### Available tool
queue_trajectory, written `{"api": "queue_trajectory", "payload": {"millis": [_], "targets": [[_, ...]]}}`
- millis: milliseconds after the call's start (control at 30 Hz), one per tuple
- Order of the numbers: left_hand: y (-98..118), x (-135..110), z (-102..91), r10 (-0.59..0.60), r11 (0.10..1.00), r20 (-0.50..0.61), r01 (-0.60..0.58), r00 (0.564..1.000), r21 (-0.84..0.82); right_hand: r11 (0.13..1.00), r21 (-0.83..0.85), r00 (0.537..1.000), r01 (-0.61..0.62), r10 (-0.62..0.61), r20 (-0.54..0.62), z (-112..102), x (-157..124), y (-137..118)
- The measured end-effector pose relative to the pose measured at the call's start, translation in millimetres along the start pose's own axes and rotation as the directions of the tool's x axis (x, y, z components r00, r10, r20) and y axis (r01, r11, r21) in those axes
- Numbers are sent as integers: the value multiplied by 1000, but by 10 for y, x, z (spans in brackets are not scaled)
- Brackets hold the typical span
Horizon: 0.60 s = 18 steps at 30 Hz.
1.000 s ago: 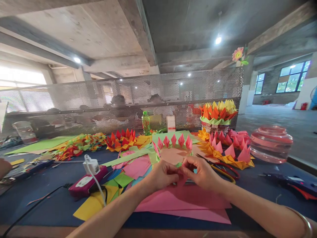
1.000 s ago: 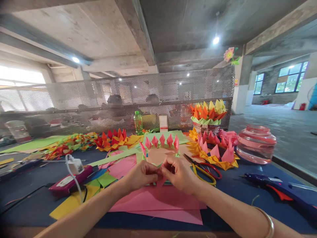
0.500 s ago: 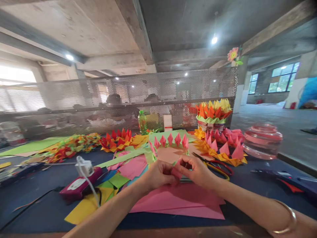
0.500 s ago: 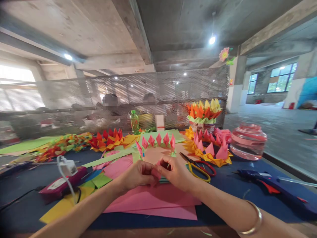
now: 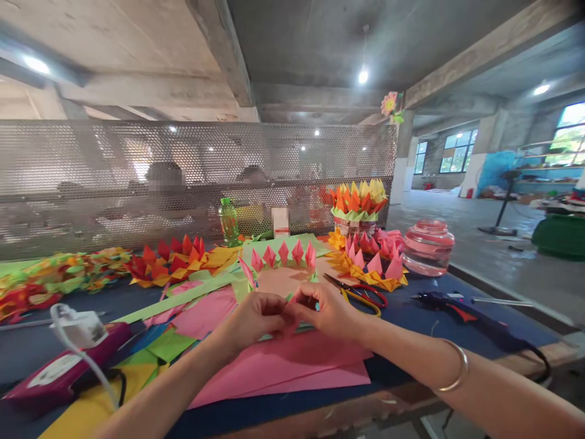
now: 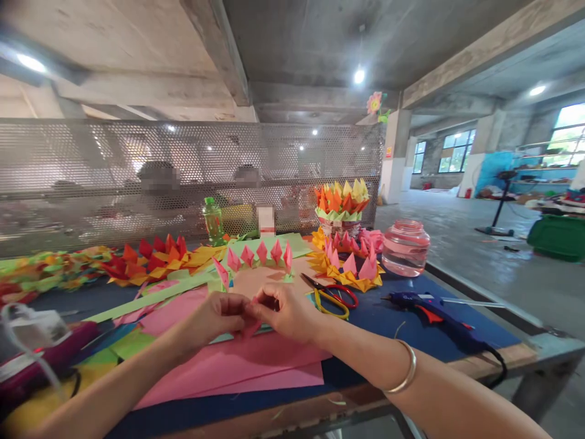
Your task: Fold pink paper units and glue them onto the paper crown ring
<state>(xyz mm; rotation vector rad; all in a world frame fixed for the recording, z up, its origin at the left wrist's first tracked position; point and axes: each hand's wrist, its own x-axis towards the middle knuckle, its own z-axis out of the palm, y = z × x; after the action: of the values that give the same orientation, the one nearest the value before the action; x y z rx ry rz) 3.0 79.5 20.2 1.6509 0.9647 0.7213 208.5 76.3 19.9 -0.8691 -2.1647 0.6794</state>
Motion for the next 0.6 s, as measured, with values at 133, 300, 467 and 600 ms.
{"api": "queue_trajectory", "payload": {"millis": [133,300,467,600], "targets": [[55,-20,-44,36,999,-95,-36,995,1,998,53,999,-16,18,-29,-30,-6,-8],[84,-50,-52,75,997,-181,-81,980,-21,998,65,993,-13,5,122,27,-16,70],[69,-47,-36,110,993,-166,-116,980,-24,999,28,989,-29,24,143,81,-12,109],[55,-39,-35,115,992,-174,-123,978,-34,999,-23,992,-42,45,121,80,-10,110]]}}
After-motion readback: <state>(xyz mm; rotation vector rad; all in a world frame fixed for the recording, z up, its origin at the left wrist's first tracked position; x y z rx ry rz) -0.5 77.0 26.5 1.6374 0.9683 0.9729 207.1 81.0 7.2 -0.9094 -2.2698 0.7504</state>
